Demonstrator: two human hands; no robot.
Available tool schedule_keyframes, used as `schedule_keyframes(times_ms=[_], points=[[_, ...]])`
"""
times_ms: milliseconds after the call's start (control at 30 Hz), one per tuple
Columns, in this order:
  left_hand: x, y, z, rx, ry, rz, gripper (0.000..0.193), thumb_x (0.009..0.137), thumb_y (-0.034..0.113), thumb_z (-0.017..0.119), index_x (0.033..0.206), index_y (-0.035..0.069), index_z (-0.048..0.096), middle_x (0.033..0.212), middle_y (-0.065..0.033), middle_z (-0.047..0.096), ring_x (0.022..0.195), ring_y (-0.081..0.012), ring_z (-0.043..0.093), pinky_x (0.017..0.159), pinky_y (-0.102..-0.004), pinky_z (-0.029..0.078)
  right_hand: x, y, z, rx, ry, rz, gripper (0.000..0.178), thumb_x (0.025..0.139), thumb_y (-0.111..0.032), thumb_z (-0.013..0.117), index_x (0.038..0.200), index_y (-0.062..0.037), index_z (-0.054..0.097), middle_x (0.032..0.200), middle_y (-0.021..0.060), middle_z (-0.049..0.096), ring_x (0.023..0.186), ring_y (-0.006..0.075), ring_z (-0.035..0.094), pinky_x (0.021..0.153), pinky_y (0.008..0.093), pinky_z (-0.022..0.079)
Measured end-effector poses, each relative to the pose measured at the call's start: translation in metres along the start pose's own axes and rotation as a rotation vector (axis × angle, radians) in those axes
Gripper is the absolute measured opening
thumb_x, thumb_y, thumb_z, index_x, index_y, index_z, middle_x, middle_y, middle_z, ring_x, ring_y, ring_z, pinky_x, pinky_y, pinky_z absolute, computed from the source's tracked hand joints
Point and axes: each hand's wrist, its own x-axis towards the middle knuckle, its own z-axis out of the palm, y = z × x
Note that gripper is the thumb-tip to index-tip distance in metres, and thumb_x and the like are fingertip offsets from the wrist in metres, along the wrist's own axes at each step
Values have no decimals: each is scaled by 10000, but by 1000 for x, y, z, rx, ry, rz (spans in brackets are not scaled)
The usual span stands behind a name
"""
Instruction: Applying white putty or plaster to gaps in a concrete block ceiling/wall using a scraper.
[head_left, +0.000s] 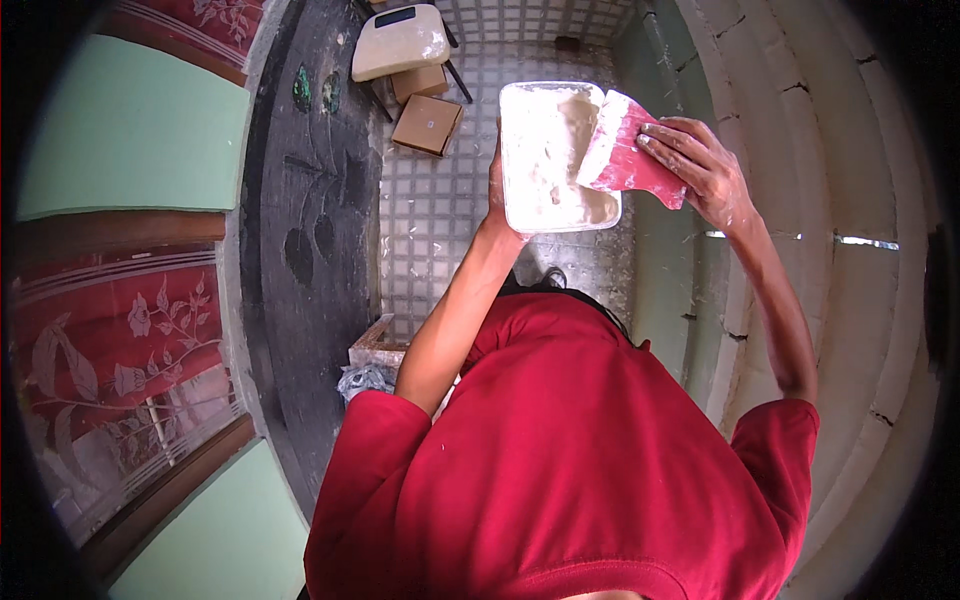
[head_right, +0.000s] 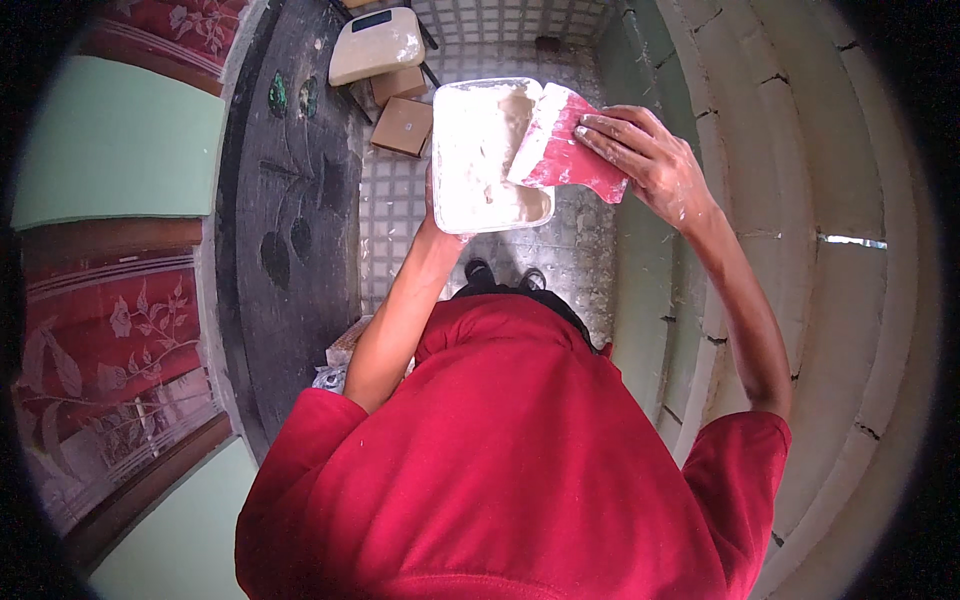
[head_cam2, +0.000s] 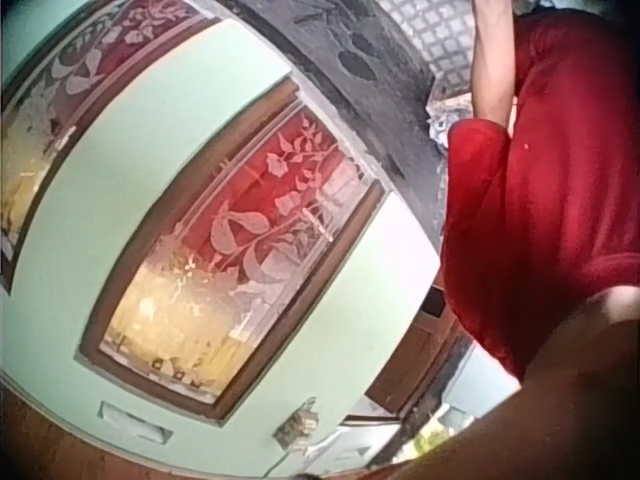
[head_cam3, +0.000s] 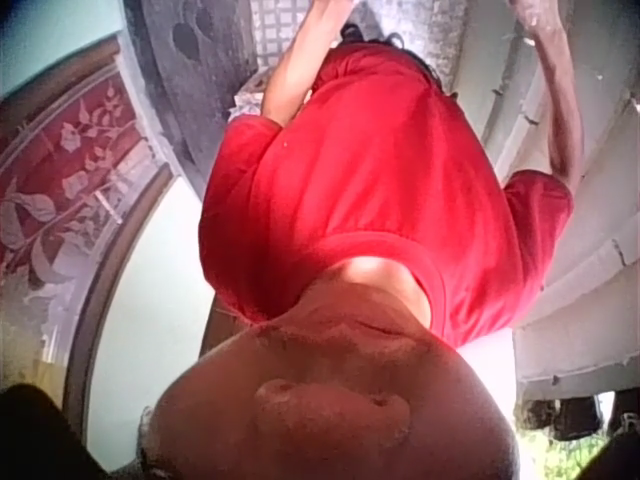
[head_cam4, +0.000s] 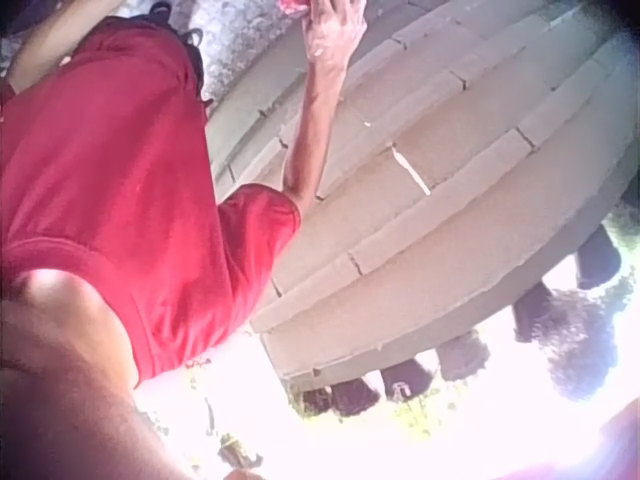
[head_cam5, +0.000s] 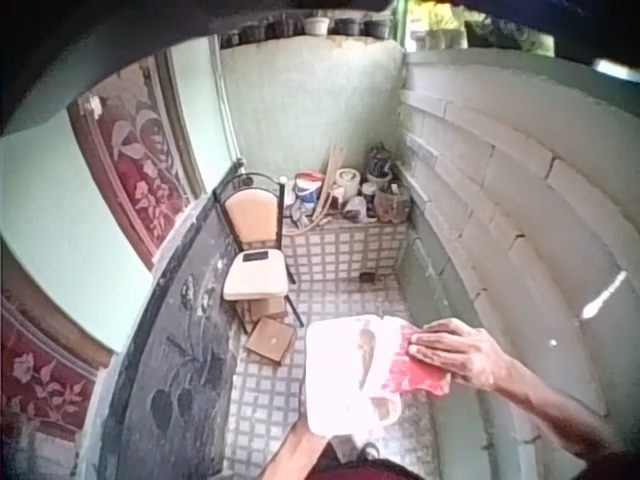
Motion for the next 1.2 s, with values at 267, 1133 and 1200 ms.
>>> schedule_keyframes(times_ms=[267, 1133, 1200], points=[[-10, 2, 7, -106, 21, 29, 614, 1003, 507, 359, 1378, 26, 435, 1295, -148, 562, 1146, -276, 582, 953, -420, 504, -7, -22, -5, -76, -12, 88, 592, 653, 8, 695, 1230, -117, 643, 1246, 22, 623, 1112, 245, 591, 773, 333, 578], [1, -28, 29, -41, 70, 0, 660, 964, 578, 393, 1370, 64, 469, 1276, -111, 591, 1132, -262, 604, 973, -449, 500, -85, -36, -22, -117, 202, 312, 574, 656, 34, 697, 1213, -96, 653, 1208, 70, 663, 1047, 305, 630, 830, 357, 568], [3, -34, 30, -69, 74, -10, 664, 963, 584, 392, 1372, 66, 468, 1277, -109, 590, 1134, -262, 604, 973, -452, 499, -91, -31, -28, -122, 217, 316, 568, 660, 31, 700, 1213, -89, 652, 1206, 72, 663, 1044, 308, 631, 839, 360, 563]])
